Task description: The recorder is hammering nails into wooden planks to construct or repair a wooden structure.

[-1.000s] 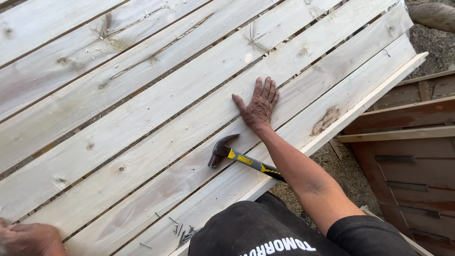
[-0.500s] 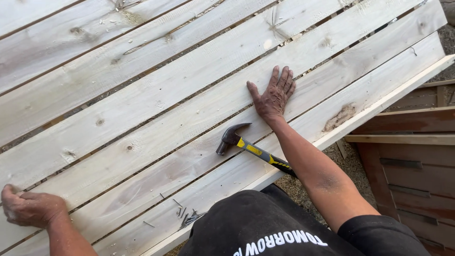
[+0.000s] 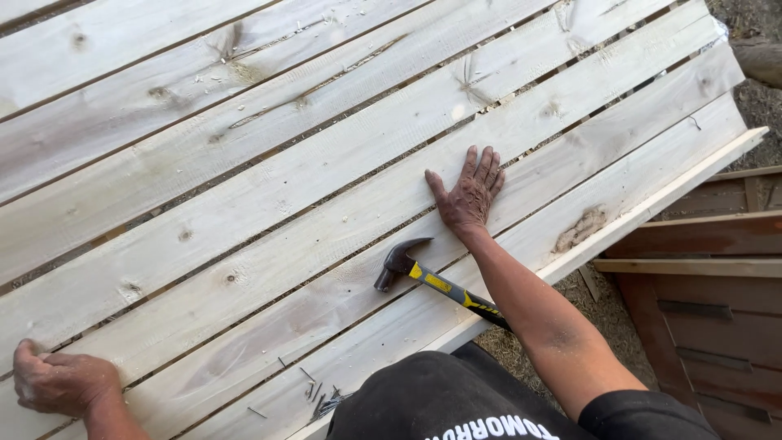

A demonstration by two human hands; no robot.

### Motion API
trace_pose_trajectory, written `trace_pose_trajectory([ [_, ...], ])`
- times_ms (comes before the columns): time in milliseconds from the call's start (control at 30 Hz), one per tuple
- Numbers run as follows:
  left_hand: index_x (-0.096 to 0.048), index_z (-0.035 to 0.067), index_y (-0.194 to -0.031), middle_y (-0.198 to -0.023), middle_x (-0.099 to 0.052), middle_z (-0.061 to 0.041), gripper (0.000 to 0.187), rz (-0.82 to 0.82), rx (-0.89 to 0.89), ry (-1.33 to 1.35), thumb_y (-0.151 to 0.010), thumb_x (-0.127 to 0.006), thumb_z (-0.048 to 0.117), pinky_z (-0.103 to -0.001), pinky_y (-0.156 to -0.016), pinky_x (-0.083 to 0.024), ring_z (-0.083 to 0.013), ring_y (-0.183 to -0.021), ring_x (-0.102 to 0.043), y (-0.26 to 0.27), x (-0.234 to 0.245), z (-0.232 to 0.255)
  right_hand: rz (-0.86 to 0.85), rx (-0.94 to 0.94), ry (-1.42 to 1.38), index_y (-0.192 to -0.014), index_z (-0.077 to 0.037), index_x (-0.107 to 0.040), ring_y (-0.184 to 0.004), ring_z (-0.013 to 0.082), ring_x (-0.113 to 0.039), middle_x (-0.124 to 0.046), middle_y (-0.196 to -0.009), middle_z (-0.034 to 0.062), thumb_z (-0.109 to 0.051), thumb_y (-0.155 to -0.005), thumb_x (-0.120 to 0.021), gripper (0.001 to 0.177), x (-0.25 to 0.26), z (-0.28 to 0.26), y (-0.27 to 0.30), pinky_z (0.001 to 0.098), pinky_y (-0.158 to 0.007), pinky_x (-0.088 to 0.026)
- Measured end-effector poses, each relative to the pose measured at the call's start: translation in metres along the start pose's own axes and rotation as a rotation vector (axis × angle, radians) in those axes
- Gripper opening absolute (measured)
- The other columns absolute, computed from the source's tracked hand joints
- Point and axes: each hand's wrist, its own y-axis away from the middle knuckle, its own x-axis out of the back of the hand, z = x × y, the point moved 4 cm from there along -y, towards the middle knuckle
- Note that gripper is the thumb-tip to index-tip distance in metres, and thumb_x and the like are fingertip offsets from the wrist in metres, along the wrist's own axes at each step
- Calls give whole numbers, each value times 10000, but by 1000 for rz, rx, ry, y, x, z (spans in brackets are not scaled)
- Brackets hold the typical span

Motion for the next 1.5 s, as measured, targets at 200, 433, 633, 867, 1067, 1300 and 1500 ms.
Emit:
trace_pose_trajectory([
  [200,-615,-14,-1299,-1275,-702,-142,292,2,-3,-18,-1079,-432,-72,-448,-1068,-420,-304,-1256,-644,2,4,0,16,21,-9,-1601,15,-214,-1563,446,-35,-128,-1654,308,-721,-918,-584,1070,-1,0,2,622,-1235,14],
  [433,-615,-31,-1308,-1309,-695,-156,312,-14,6,33,-1082,-409,-93,-455,-1161,-417,-294,-1258,-665,5,1,-5,14,7,0,-1595,9,-242,-1564,437,-46,-146,-1645,306,-728,-905,-574,1062,5,-1,3,622,-1243,-5],
  [633,-638,-74,-1314,-1248,-709,-185,337,-23,15,-2,-1055,-423,-89,-467,-1096,-428,-323,-1211,-676,3,2,-1,13,17,-10,-1601,12,-232,-1565,447,-43,-146,-1653,310,-732,-915,-570,1067,3,1,4,620,-1238,1],
  [867,-636,-30,-1256,-1231,-697,-183,318,27,39,50,-1035,-415,-89,-440,-1149,-435,-327,-1171,-649,11,-16,-19,39,57,-65,-1598,10,-232,-1560,438,-41,-134,-1654,313,-731,-897,-580,1078,10,-5,5,602,-1242,0],
  [1067,-645,-32,-1223,-1196,-728,-190,212,-63,82,-43,-1043,-534,-39,-471,-1161,-460,-330,-1167,-678,3,0,7,74,52,11,-1589,21,-259,-1555,437,-59,-159,-1649,306,-738,-890,-556,1074,2,2,6,611,-1222,10],
  [1300,-676,7,-1320,-1226,-726,-199,287,-95,213,115,-1054,-569,21,-512,-1062,-459,-389,-1169,-662,-4,21,15,83,87,-10,-1593,24,-276,-1565,441,-61,-174,-1653,325,-774,-892,-518,1090,-12,7,1,602,-1228,15],
  [1500,-664,44,-1329,-1247,-723,-182,334,-53,227,153,-1005,-584,49,-512,-1010,-485,-387,-1128,-657,-8,39,20,57,87,-19,-1605,32,-263,-1567,455,-56,-163,-1657,339,-820,-892,-459,1127,-13,7,1,607,-1229,11],
])
